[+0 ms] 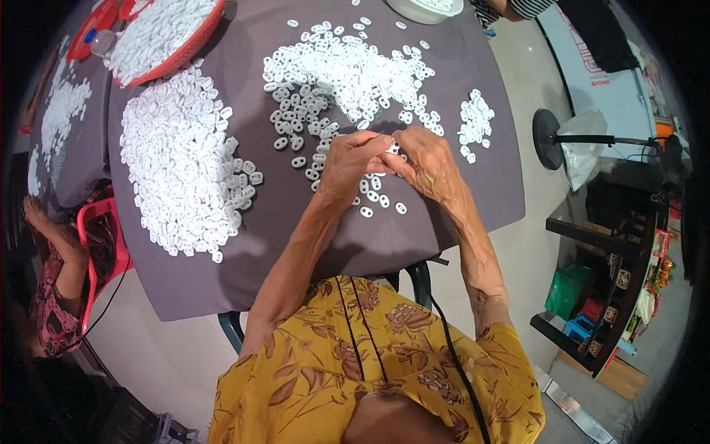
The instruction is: The person sorts through small white plastic buttons or components on a table by hand.
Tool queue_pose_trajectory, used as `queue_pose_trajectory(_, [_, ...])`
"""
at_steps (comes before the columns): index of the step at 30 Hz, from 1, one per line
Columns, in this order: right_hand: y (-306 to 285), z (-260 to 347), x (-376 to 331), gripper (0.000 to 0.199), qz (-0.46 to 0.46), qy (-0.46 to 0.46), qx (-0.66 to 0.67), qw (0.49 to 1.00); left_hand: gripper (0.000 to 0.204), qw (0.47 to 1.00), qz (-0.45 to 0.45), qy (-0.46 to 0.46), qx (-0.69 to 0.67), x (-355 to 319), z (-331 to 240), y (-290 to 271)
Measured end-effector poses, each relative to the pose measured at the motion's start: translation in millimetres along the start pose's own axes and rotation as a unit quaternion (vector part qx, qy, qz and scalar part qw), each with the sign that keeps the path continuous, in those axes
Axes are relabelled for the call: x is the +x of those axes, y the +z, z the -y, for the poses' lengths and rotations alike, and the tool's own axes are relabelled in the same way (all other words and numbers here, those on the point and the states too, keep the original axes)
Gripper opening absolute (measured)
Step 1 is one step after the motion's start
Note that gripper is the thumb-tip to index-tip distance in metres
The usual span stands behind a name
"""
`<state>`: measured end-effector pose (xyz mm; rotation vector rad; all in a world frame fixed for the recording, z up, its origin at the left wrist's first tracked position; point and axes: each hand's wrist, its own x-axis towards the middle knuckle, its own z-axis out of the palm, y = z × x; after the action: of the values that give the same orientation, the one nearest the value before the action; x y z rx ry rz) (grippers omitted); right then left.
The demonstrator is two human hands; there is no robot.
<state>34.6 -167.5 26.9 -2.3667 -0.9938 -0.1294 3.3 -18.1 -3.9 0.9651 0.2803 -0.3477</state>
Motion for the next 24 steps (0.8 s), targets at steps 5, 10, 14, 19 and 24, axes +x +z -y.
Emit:
queue_pose_trajectory(5, [3.7,-4.9,0.8,0.025,-0.020,-0.024,0.021,0.999,0.028,1.000,-0.001,-0.010,0.000,0.5,2.9,-0.8])
queue_pose_trajectory(10, [4.6,-9.7,-1.2,0.022,-0.034,-0.044,0.029,0.998,0.028,1.000,0.001,-0.019,0.001,0.0,1.6,1.9])
queue_pose_trajectory(14, [6.5,-15.5,-1.0,0.024,-0.014,-0.052,0.027,0.998,0.029,1.000,0.007,-0.018,0.007,1.2,3.4,-0.5])
queue_pose_trajectory(19, [6.7,-16.8,0.8,0.024,0.001,-0.071,0.016,0.997,0.029,1.000,0.010,-0.015,0.014,-0.5,1.2,-1.8])
queue_pose_trajectory(24, [2.5,-18.7,-4.6,0.022,0.006,-0.078,0.016,0.997,0.024,0.999,0.039,-0.008,0.004,1.2,10.6,-0.1])
